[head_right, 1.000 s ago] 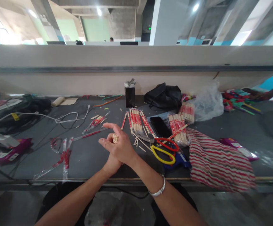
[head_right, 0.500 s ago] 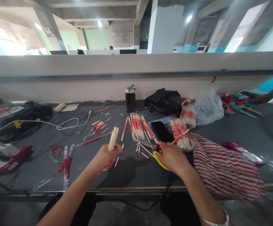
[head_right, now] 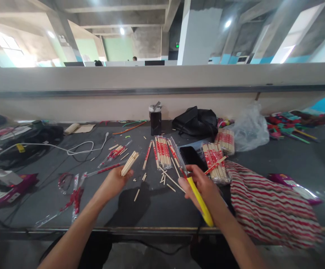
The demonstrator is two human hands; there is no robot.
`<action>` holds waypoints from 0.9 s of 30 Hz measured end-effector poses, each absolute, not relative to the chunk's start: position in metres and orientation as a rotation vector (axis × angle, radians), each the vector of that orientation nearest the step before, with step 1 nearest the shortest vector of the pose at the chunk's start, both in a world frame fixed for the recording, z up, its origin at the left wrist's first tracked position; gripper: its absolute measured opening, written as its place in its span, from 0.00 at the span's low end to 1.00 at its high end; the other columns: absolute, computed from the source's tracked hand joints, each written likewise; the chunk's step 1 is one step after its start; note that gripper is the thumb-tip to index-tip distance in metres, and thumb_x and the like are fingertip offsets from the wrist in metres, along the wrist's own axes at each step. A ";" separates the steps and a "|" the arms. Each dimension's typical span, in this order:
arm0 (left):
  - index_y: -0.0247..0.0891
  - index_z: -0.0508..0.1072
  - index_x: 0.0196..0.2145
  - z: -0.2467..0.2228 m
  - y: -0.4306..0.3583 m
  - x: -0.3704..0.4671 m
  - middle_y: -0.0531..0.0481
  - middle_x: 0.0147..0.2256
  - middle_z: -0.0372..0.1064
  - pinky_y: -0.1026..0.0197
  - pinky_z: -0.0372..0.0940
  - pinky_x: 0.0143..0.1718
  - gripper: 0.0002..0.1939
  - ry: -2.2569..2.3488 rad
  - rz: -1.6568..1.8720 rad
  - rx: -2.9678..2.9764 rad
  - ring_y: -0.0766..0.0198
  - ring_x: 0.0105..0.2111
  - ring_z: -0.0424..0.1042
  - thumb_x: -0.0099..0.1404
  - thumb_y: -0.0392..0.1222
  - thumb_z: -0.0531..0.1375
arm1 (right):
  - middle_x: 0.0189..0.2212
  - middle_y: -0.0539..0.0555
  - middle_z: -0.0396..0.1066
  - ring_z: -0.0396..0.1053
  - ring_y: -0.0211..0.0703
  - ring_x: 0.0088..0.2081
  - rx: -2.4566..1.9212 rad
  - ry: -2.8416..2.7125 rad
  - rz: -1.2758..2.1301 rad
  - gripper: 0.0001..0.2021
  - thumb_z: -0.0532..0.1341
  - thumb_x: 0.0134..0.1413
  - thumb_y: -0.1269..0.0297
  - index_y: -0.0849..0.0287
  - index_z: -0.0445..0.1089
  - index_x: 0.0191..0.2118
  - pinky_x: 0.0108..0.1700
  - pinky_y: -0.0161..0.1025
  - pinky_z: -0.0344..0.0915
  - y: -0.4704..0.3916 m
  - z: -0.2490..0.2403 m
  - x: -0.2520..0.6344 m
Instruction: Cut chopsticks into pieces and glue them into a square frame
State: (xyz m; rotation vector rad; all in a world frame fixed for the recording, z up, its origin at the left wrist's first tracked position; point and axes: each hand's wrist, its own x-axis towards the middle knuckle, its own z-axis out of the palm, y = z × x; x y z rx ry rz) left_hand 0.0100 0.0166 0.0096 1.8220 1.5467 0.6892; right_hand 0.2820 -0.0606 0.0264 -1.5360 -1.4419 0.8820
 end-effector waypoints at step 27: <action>0.41 0.72 0.33 0.038 -0.007 0.030 0.44 0.30 0.75 0.63 0.52 0.24 0.11 1.776 0.161 2.206 0.58 0.29 0.72 0.62 0.41 0.50 | 0.31 0.47 0.65 0.62 0.35 0.28 -1.326 -1.718 1.206 0.28 0.52 0.51 0.74 0.51 0.59 0.59 0.31 0.31 0.61 -0.069 0.042 0.219</action>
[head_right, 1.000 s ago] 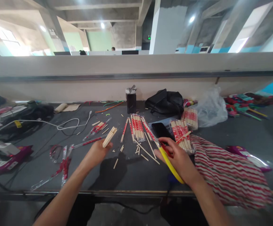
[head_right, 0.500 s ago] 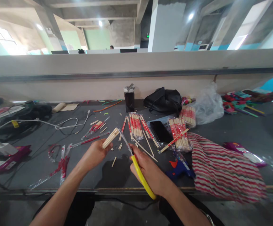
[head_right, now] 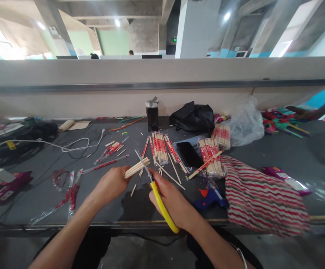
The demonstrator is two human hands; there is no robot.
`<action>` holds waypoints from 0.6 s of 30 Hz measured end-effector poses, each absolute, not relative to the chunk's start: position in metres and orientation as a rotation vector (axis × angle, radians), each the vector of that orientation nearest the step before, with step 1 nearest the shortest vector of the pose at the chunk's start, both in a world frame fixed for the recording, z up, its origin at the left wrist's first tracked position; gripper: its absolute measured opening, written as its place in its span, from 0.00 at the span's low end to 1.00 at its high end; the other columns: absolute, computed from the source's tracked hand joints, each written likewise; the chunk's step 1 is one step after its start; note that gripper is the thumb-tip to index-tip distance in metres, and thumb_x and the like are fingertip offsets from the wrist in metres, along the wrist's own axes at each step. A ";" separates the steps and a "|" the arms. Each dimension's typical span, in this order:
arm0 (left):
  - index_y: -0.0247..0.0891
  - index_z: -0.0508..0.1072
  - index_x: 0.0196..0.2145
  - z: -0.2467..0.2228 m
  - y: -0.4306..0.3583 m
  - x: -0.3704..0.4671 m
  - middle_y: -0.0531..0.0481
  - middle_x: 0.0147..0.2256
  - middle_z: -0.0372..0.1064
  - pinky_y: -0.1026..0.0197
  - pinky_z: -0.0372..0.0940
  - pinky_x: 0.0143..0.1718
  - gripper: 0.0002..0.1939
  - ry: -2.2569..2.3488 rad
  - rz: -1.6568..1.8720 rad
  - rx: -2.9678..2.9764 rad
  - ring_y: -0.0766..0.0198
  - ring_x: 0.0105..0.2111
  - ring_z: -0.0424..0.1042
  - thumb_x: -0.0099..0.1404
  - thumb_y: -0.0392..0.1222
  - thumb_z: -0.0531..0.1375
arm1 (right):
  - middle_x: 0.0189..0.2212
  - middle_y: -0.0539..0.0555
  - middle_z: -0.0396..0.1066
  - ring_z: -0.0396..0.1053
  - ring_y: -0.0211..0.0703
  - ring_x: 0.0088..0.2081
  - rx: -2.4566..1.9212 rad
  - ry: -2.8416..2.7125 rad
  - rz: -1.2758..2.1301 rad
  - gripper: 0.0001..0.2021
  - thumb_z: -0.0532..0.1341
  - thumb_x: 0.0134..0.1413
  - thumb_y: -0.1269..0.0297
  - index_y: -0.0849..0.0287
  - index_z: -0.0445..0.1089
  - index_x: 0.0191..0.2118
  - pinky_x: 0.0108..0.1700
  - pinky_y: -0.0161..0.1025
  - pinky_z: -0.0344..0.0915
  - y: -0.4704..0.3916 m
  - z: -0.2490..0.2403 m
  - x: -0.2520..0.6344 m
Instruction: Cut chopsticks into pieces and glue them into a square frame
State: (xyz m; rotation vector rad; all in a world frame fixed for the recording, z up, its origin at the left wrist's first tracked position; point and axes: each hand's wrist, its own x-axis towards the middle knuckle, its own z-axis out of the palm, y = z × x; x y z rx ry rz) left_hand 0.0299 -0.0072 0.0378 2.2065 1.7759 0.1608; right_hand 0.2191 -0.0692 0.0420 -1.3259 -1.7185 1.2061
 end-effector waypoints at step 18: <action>0.38 0.73 0.32 0.054 0.001 0.033 0.41 0.29 0.75 0.63 0.57 0.25 0.10 1.648 -0.021 2.307 0.56 0.30 0.75 0.61 0.37 0.52 | 0.28 0.49 0.68 0.68 0.39 0.28 -1.433 -1.776 0.906 0.16 0.56 0.54 0.63 0.57 0.64 0.50 0.32 0.35 0.65 -0.059 0.023 0.223</action>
